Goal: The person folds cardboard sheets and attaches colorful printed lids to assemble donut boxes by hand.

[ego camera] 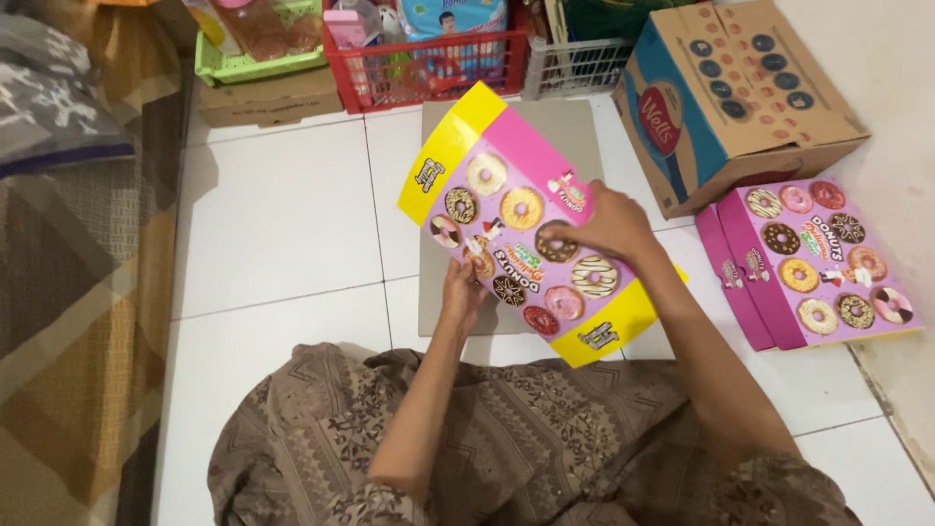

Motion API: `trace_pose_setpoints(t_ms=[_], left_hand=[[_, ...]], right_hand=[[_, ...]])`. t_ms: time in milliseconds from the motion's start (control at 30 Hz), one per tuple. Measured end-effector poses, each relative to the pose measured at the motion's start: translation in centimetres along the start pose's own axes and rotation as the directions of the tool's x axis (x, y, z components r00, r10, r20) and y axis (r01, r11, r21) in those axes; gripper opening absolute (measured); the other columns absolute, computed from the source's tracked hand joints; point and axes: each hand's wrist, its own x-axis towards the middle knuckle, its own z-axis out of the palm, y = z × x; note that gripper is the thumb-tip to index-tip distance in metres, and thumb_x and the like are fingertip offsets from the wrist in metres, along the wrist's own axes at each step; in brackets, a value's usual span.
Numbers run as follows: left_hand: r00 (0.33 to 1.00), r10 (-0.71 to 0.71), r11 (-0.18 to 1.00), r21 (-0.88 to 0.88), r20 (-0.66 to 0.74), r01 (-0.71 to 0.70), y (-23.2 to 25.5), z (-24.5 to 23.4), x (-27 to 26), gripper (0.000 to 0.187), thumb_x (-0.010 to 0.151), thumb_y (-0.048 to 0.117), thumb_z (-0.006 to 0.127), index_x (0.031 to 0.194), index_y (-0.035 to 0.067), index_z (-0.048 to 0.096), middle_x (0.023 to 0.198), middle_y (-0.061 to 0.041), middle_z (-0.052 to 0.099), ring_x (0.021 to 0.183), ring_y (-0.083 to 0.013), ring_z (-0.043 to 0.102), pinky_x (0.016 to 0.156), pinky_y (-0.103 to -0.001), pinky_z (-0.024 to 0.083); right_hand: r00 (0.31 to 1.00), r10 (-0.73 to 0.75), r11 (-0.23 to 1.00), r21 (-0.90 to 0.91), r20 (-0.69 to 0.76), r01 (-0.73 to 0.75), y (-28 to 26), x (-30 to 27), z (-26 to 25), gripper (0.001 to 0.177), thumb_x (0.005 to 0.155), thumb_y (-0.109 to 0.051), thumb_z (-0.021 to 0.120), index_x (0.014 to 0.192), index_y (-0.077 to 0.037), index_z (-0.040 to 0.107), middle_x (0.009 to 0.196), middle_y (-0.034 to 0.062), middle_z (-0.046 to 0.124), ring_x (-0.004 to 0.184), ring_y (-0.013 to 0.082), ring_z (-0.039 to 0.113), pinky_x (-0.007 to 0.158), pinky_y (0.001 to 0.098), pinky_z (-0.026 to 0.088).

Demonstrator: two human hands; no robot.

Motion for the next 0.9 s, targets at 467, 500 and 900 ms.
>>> trace_pose_setpoints(t_ms=[467,500,900], left_hand=[[0.996,-0.017,0.999,0.030,-0.082,0.020,-0.8,1.3,-0.9,0.074,0.093,0.071,0.053,0.143,0.016,0.052,0.122,-0.003,0.064,0.103,-0.0169,0.059,0.085,-0.034,0.047],[0.997,0.009,0.999,0.034,-0.077,-0.006,-0.7,1.3,-0.8,0.072,0.094,0.069,0.054,0.142,0.015,0.052,0.123,-0.004,0.064,0.104,-0.0171,0.059,0.087,-0.034,0.049],[0.849,0.081,-0.478,0.767,0.523,-0.427,12.0,12.3,-7.7,0.059,0.080,0.053,0.080,0.122,0.014,0.064,0.105,-0.013,0.068,0.108,-0.0297,0.064,0.108,-0.047,0.045]], right_hand=[[0.942,-0.084,0.942,0.333,0.326,-0.031,-1.6,-1.1,6.0,0.073,0.060,-0.053,0.083,0.107,0.002,0.076,0.095,0.0206,0.079,0.088,0.0301,0.079,0.082,0.0386,0.059],[0.936,-0.087,0.945,0.326,0.342,-0.031,-1.4,-0.9,6.4,0.069,0.062,-0.053,0.081,0.105,0.001,0.077,0.094,0.0213,0.079,0.087,0.0303,0.079,0.081,0.0389,0.058],[0.772,-0.045,0.993,-0.055,0.634,0.102,1.9,-0.2,5.8,0.050,0.081,-0.043,0.068,0.090,0.005,0.078,0.082,0.0233,0.079,0.076,0.0338,0.077,0.073,0.0448,0.059]])
